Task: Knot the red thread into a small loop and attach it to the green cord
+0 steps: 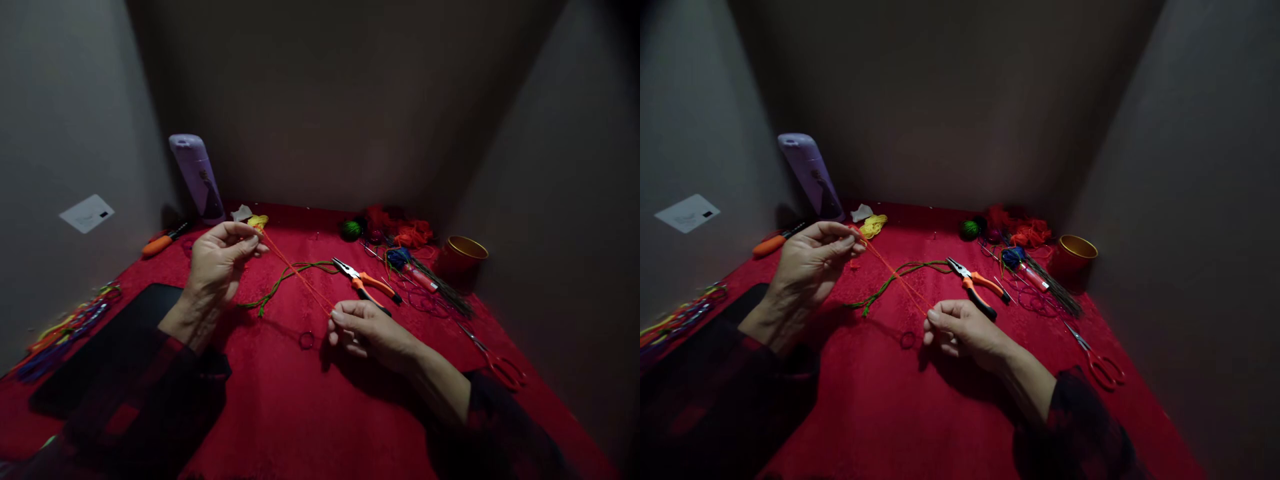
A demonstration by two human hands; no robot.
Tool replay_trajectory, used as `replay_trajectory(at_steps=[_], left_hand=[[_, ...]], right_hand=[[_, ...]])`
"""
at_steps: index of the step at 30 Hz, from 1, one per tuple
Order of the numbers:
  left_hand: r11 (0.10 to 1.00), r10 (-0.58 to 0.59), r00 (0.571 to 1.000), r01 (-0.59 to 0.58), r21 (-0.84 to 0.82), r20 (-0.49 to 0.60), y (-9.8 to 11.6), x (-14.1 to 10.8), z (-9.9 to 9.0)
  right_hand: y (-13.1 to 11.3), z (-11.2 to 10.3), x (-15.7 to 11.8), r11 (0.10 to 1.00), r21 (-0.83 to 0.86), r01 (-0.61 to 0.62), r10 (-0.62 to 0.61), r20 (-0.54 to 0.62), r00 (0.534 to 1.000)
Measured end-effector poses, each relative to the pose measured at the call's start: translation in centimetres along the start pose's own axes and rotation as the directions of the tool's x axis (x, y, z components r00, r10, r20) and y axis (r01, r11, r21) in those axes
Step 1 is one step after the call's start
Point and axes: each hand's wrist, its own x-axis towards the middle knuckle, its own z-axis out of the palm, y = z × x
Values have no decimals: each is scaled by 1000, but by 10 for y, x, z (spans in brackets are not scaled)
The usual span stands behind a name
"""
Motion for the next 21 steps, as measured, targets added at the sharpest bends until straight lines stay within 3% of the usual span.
replay_trajectory(at_steps=[4,10,13,18,21], left_hand=[[987,145,988,-142,69,-48,-3,3,-3],[965,214,971,-191,182,-111,-4,3,-1],[967,162,982,-138,212,-99,-3,3,-3],[994,-80,995,84,70,-59,0,2,-8],[994,-112,991,113,7,-74,3,1,-6]], right_hand=[[1,-2,0,999,-41,-16,15,-23,1000],[2,1,1,993,-122,6,-21,-125,992],[4,2,4,989,-148,26,-54,-190,980],[5,1,6,984,-173,43,-93,-291,952],[5,1,8,981,-186,56,-114,-320,940]])
